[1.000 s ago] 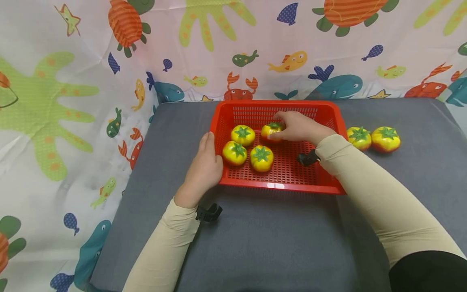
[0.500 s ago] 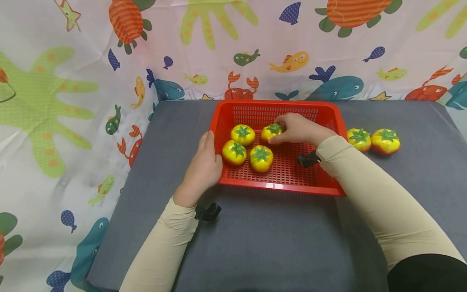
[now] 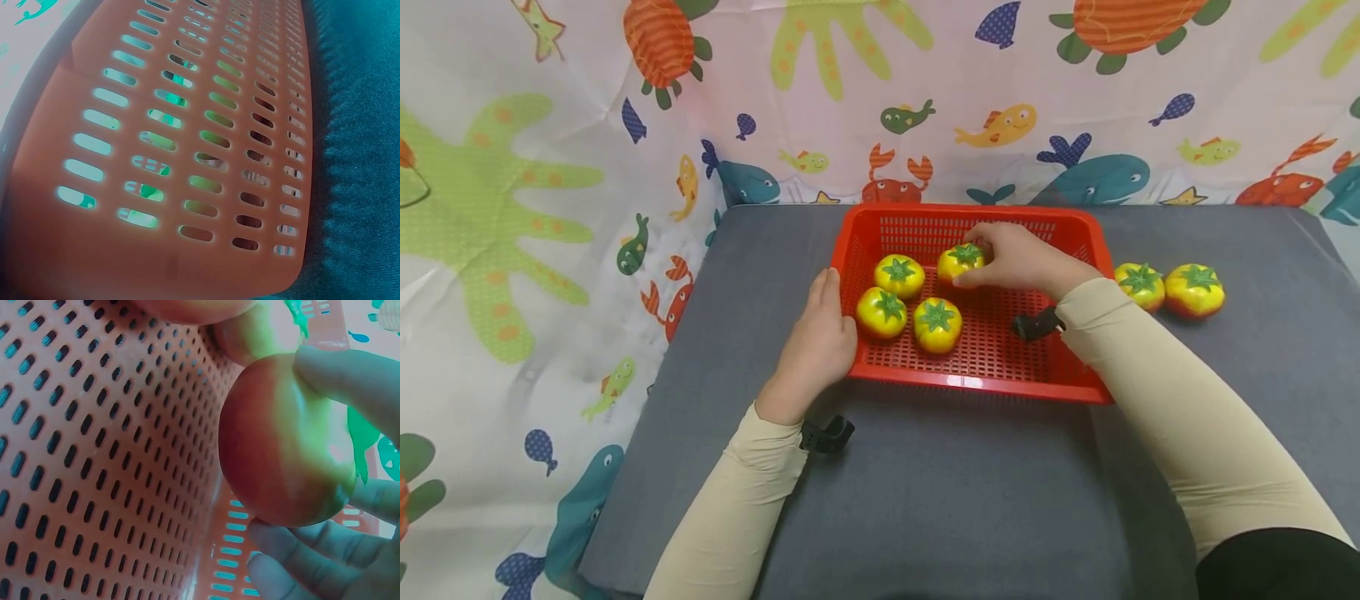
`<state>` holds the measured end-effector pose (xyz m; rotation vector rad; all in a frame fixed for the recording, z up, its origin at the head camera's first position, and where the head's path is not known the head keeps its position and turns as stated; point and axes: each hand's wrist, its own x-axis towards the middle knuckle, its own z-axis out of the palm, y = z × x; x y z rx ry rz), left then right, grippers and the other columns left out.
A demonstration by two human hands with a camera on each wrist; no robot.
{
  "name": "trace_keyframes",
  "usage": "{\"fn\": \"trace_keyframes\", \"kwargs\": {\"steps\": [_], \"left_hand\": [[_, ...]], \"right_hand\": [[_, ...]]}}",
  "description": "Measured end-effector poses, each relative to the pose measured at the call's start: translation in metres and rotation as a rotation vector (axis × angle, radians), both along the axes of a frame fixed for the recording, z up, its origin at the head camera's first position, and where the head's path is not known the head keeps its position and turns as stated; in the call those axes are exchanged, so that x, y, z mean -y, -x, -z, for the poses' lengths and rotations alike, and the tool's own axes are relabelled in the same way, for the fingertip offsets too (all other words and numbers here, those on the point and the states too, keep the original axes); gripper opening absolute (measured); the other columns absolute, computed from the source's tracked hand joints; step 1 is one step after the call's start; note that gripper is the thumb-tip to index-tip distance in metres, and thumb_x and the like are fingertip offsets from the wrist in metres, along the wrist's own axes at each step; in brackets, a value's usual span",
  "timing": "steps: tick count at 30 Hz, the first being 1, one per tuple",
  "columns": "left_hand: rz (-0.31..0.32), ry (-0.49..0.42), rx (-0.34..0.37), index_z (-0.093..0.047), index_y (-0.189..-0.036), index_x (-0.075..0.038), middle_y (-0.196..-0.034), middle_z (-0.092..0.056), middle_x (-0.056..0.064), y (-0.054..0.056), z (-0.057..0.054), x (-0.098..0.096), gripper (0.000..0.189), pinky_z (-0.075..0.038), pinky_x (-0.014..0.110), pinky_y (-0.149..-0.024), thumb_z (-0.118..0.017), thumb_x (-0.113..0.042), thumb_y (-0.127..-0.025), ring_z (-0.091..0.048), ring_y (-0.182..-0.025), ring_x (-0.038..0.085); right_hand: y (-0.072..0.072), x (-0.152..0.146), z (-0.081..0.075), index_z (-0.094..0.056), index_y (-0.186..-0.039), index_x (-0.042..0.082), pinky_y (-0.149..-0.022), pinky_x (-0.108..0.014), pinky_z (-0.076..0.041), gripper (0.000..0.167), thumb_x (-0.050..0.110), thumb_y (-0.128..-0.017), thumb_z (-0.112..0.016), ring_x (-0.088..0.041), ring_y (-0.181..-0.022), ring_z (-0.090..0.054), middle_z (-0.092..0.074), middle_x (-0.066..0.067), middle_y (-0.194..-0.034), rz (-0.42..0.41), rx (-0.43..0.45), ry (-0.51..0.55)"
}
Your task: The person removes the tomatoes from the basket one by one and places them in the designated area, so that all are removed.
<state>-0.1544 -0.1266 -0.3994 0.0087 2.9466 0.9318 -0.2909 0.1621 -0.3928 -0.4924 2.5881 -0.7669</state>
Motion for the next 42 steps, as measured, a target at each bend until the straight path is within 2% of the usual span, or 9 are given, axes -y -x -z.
{"fn": "trace_keyframes", "kwargs": {"steps": [8,22,28,42], "left_hand": [[0.002,0.000,-0.003,-0.016,-0.167,0.000,-0.174,-0.017,0.015,0.000,-0.001,0.000,0.074,-0.042,0.057,-0.115,-0.050,-0.013,-0.102,-0.043,-0.147,0.037],[-0.004,0.000,-0.003,-0.016,-0.167,-0.002,-0.173,-0.018,0.014,-0.001,0.001,-0.001,0.075,-0.045,0.057,-0.112,-0.051,-0.014,-0.102,-0.049,-0.142,0.038],[-0.002,0.011,0.001,-0.016,-0.167,-0.001,-0.173,-0.018,0.015,-0.001,0.000,-0.002,0.076,-0.047,0.057,-0.109,-0.053,-0.014,-0.102,-0.050,-0.141,0.038],[0.003,0.023,-0.010,-0.018,-0.167,-0.001,-0.172,-0.020,0.015,-0.001,0.000,-0.001,0.074,-0.050,0.058,-0.107,-0.051,-0.014,-0.102,-0.054,-0.135,0.040]], "right_hand": [[-0.002,-0.004,-0.009,-0.051,-0.150,0.008,-0.104,-0.052,-0.053,0.082,0.054,-0.088,-0.079,-0.031,-0.121,-0.057,-0.059,-0.014,-0.140,0.017,0.001,0.029],[-0.012,-0.009,-0.014,-0.051,-0.150,0.007,-0.098,-0.048,-0.056,0.079,0.052,-0.091,-0.076,-0.031,-0.115,-0.057,-0.060,-0.014,-0.135,0.020,-0.052,0.050],[-0.016,-0.013,-0.016,-0.048,-0.153,0.007,-0.097,-0.048,-0.056,0.082,0.053,-0.091,-0.076,-0.031,-0.115,-0.055,-0.058,-0.014,-0.135,0.045,-0.055,0.051],[-0.033,-0.017,-0.039,-0.052,-0.150,0.007,-0.087,-0.043,-0.055,0.079,0.053,-0.090,-0.076,-0.029,-0.108,-0.055,-0.060,-0.013,-0.125,0.031,-0.134,0.059]]}}
